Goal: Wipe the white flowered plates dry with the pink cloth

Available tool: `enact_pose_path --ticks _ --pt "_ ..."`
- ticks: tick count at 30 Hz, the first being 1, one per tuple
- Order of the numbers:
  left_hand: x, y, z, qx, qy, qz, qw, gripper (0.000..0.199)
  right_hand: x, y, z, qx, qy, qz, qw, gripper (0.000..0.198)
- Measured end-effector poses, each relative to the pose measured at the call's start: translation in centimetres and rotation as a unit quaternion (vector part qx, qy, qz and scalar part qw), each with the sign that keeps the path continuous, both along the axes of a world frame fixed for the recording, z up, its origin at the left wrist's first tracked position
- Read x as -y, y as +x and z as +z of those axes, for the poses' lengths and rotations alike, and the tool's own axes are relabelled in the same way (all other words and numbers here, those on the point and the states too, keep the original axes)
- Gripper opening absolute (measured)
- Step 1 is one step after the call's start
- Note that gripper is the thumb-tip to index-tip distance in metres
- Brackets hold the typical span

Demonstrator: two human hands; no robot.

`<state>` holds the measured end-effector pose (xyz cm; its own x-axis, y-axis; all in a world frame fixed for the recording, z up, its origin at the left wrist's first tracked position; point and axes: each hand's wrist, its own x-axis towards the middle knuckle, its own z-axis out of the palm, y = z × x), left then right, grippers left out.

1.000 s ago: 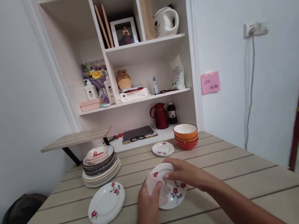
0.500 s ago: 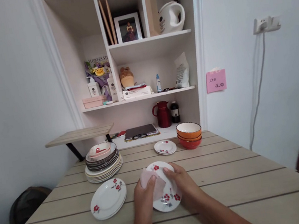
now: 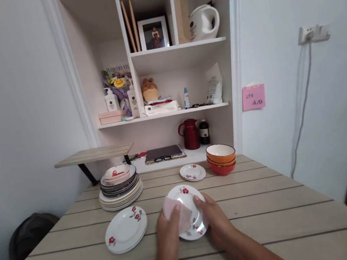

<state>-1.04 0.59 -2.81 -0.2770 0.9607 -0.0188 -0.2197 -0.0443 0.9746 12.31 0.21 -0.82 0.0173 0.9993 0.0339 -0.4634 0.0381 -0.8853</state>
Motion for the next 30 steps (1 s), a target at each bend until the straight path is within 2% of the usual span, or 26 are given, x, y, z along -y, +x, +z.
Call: enact_pose_path --ticks 4,7,11,16,19,22,26,30 --pt "0.5 0.1 0.2 0.002 0.031 -0.005 0.999 0.057 -0.3 0.9 0.7 0.003 -0.006 0.067 0.998 0.042" --pt "1.0 0.4 0.4 -0.014 0.050 -0.050 0.997 0.057 -0.4 1.9 1.5 0.053 0.014 0.064 0.996 0.035" --pt "1.5 1.0 0.8 -0.032 0.076 -0.100 0.992 0.055 -0.2 3.0 2.2 0.091 0.030 0.078 0.992 0.036" --pt "1.8 1.1 1.1 -0.020 0.060 -0.129 0.990 0.057 0.1 3.5 2.6 0.168 0.047 0.083 0.981 0.037" --pt "1.9 1.0 1.2 0.011 0.037 -0.146 0.988 0.061 0.1 3.2 2.4 0.164 0.046 0.085 0.982 0.036" --pt "1.8 0.8 1.4 0.027 0.020 -0.141 0.989 0.063 -0.1 2.5 1.8 0.134 0.049 0.061 0.988 0.034" --pt "1.6 0.8 1.5 0.050 0.008 -0.110 0.993 0.069 -0.3 1.6 0.9 0.066 0.040 -0.011 0.997 0.033" --pt "1.5 1.0 1.4 0.042 0.009 -0.117 0.992 0.071 -0.5 1.5 0.5 0.026 0.030 -0.054 0.998 0.035"
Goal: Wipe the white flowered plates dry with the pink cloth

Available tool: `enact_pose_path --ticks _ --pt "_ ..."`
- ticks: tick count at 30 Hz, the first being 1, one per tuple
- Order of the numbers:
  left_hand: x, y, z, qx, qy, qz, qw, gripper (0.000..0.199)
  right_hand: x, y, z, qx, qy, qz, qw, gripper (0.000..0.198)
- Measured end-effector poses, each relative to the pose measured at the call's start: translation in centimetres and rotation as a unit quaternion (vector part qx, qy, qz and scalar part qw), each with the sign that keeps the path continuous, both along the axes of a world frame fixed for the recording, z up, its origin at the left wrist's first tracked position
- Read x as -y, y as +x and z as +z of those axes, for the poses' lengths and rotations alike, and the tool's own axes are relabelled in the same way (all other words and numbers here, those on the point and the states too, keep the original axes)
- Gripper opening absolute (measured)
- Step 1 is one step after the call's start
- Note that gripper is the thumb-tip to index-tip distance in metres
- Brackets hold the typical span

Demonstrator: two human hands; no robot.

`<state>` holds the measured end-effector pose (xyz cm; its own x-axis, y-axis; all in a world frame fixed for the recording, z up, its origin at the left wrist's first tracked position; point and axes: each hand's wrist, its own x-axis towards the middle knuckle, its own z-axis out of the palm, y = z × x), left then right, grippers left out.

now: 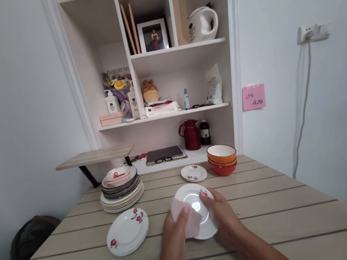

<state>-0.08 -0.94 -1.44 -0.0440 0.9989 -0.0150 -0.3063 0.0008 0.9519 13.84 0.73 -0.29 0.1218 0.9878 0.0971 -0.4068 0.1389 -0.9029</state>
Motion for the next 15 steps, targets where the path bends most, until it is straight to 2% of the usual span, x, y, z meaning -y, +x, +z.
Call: enact_pose_path --ticks 5,8,15 --pt "0.1 0.1 -0.2 0.002 0.010 0.005 1.000 0.069 0.0 0.2 0.4 -0.003 0.003 -0.005 1.000 0.038" --pt "0.1 0.1 -0.3 0.016 0.011 0.029 0.999 0.068 0.3 0.5 1.1 0.015 -0.019 0.044 0.999 0.043" --pt "0.6 0.0 0.6 0.028 0.018 0.004 0.999 0.059 1.2 2.2 2.6 0.057 -0.037 0.114 0.991 0.043"
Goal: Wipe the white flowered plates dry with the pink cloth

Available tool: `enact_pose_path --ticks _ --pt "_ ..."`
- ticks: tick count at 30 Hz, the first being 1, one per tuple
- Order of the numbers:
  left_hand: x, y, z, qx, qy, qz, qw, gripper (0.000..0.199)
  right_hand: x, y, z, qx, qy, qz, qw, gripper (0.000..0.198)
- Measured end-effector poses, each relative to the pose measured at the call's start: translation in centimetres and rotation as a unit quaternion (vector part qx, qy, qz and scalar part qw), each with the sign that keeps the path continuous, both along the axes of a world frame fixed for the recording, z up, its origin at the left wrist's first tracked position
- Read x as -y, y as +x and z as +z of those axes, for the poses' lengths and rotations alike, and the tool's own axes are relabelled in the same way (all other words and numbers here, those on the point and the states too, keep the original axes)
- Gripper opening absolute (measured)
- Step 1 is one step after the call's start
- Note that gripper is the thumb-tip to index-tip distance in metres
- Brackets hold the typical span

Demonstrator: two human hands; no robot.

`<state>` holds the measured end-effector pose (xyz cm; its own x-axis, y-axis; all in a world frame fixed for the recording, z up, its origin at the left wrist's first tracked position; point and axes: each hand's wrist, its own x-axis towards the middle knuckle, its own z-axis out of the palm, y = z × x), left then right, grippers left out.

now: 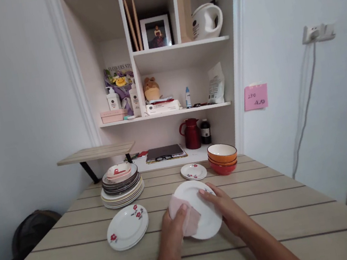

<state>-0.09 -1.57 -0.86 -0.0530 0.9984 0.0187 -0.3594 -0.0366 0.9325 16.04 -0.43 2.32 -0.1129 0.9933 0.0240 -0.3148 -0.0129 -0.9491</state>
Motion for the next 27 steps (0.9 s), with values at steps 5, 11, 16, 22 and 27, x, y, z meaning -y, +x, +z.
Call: enact_pose_path --ticks 5,11,16,22,27 --pt "0.1 -0.2 0.1 -0.009 0.013 -0.028 0.999 0.054 0.6 0.5 0.6 0.000 0.001 0.074 0.997 0.042" --pt "-0.2 -0.2 -0.3 -0.053 0.039 -0.013 0.998 0.056 0.6 0.9 0.5 0.042 0.009 0.085 0.995 0.041" --pt "-0.5 -0.1 -0.6 -0.058 0.014 0.013 0.998 0.064 0.2 -0.3 -0.4 0.011 0.036 0.022 0.999 0.046" --pt "-0.5 -0.2 -0.7 -0.088 0.008 0.020 0.996 0.066 -0.1 -1.6 -1.3 -0.054 0.022 -0.035 0.998 0.050" --pt "-0.9 -0.1 -1.3 -0.076 0.015 0.014 0.997 0.069 -0.1 -1.9 -1.5 -0.074 0.018 -0.052 0.996 0.050"
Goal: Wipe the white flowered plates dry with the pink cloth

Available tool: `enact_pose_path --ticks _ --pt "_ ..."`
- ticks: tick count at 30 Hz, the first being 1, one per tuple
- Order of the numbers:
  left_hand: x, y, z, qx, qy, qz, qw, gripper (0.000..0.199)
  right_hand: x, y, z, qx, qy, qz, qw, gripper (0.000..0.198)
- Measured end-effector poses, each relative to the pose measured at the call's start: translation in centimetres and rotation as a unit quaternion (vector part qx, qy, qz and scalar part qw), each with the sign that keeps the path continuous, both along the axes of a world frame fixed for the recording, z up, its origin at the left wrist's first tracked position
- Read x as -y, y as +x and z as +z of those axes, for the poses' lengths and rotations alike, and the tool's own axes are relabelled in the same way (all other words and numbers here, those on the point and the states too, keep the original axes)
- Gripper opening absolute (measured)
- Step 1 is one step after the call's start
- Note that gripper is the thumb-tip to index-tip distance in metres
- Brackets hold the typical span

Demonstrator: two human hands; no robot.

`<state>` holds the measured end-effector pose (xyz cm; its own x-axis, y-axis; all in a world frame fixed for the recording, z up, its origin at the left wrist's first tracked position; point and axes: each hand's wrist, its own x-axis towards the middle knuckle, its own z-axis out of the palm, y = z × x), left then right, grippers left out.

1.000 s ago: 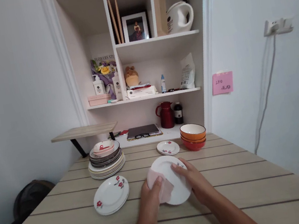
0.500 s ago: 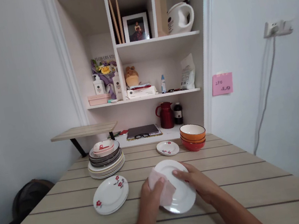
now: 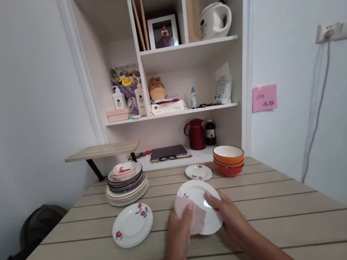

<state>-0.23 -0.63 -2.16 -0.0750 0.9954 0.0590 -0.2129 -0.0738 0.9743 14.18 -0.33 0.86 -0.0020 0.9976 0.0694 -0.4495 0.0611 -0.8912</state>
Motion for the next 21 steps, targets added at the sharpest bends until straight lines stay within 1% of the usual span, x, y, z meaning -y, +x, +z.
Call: enact_pose_path --ticks 3,6,9,12,14,18,21 --pt "-0.2 0.1 -0.2 0.023 -0.008 -0.001 1.000 0.071 0.2 -0.2 0.0 -0.006 -0.001 0.004 1.000 0.047" --pt "-0.1 0.1 0.0 0.044 -0.011 0.006 0.999 0.072 0.3 -0.3 0.2 0.005 -0.010 0.024 1.000 0.049" --pt "0.0 -0.1 0.3 0.059 -0.024 0.006 0.998 0.076 0.3 0.1 0.5 0.040 -0.026 0.052 0.998 0.049" --pt "-0.1 -0.3 0.4 0.052 -0.020 0.008 0.998 0.077 0.3 0.6 0.9 0.094 0.001 0.064 0.994 0.047" --pt "-0.2 -0.4 0.2 0.039 -0.013 0.006 0.999 0.075 0.3 0.9 1.1 0.120 0.020 0.057 0.991 0.046" --pt "-0.4 -0.1 -0.2 0.013 -0.014 -0.009 1.000 0.074 0.1 1.4 1.4 0.126 0.006 0.027 0.992 0.042" --pt "-0.1 0.3 -0.2 -0.002 0.001 -0.018 1.000 0.068 -0.2 2.0 1.4 0.114 0.007 0.008 0.993 0.034"
